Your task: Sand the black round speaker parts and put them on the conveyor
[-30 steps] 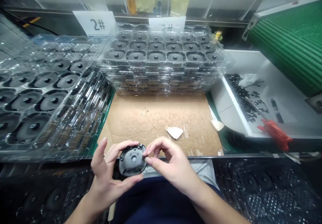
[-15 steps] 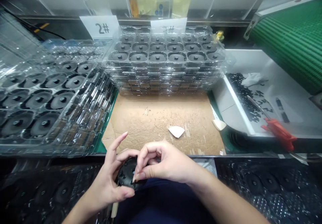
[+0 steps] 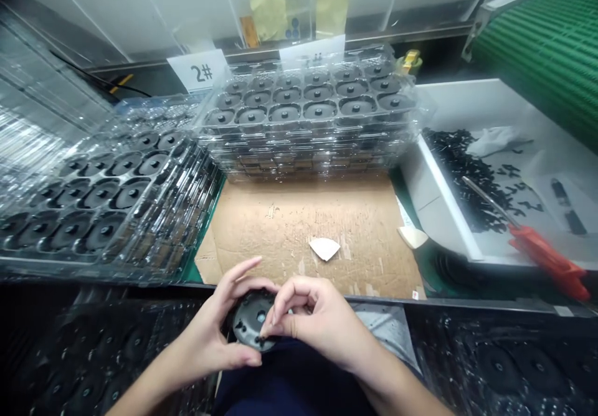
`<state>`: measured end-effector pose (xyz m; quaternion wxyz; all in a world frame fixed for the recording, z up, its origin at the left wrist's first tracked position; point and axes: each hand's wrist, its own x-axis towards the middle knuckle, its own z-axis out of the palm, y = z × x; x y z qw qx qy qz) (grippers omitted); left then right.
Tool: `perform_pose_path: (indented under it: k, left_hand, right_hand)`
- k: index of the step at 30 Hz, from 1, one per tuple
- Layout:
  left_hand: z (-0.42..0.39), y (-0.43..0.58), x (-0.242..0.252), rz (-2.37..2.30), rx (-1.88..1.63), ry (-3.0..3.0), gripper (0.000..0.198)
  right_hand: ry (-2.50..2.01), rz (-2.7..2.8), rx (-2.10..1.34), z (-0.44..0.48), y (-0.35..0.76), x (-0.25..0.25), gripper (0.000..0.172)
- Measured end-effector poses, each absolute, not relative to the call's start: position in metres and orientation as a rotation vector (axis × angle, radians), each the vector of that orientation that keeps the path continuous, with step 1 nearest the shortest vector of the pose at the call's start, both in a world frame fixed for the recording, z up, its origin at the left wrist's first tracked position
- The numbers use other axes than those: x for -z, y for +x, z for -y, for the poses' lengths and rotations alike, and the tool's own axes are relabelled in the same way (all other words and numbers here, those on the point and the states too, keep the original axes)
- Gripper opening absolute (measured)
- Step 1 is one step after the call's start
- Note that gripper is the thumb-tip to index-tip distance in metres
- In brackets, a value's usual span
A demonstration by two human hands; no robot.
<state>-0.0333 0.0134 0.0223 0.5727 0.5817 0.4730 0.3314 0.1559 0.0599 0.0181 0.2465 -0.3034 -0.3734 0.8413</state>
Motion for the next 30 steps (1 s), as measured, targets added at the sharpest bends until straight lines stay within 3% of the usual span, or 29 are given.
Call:
perform_pose_path:
  k: [3, 4, 9, 11, 18, 23, 30]
  left_hand:
    - [-0.02, -0.03, -0.026, -1.1, -0.521, 1.244, 0.044]
    - [-0.022, -0.03, -0.027, -1.085, -0.452, 1.168, 0.037]
    - [-0.031, -0.051, -0.033, -1.208, -0.473, 0.952, 0.045]
    - [-0.035, -0.068, -0.042, -1.349, -0.567, 0.907, 0.042]
    - [-0.036, -0.139, -0.114, -1.759, -0.751, 0.836, 0.028]
    - [-0.049, -0.184, -0.173, -2.269, -0.639, 0.877, 0.036]
    - [-0.138, -0.257, -0.177, -2.702, -0.433, 1.196, 0.039]
  right_hand:
    - [-0.902, 1.192, -2.172, -0.065, 0.171, -0.009, 0.018]
    - [-0.967, 1.283, -2.086, -0.07, 0.177, -0.003, 0.018]
    - [-1.21, 1.879, -1.234, -0.132, 0.202, 0.029, 0.023]
    - [-1.129, 2.042, -1.093, -0.169, 0.198, 0.036, 0.027]
    - [-0.912, 2.163, -1.048, -0.252, 0.134, 0.073, 0.029]
    - [-0.821, 2.189, -1.092, -0.259, 0.12, 0.11, 0.03]
    - [-0.761, 2.234, -1.111, -0.263, 0.12, 0.119, 0.028]
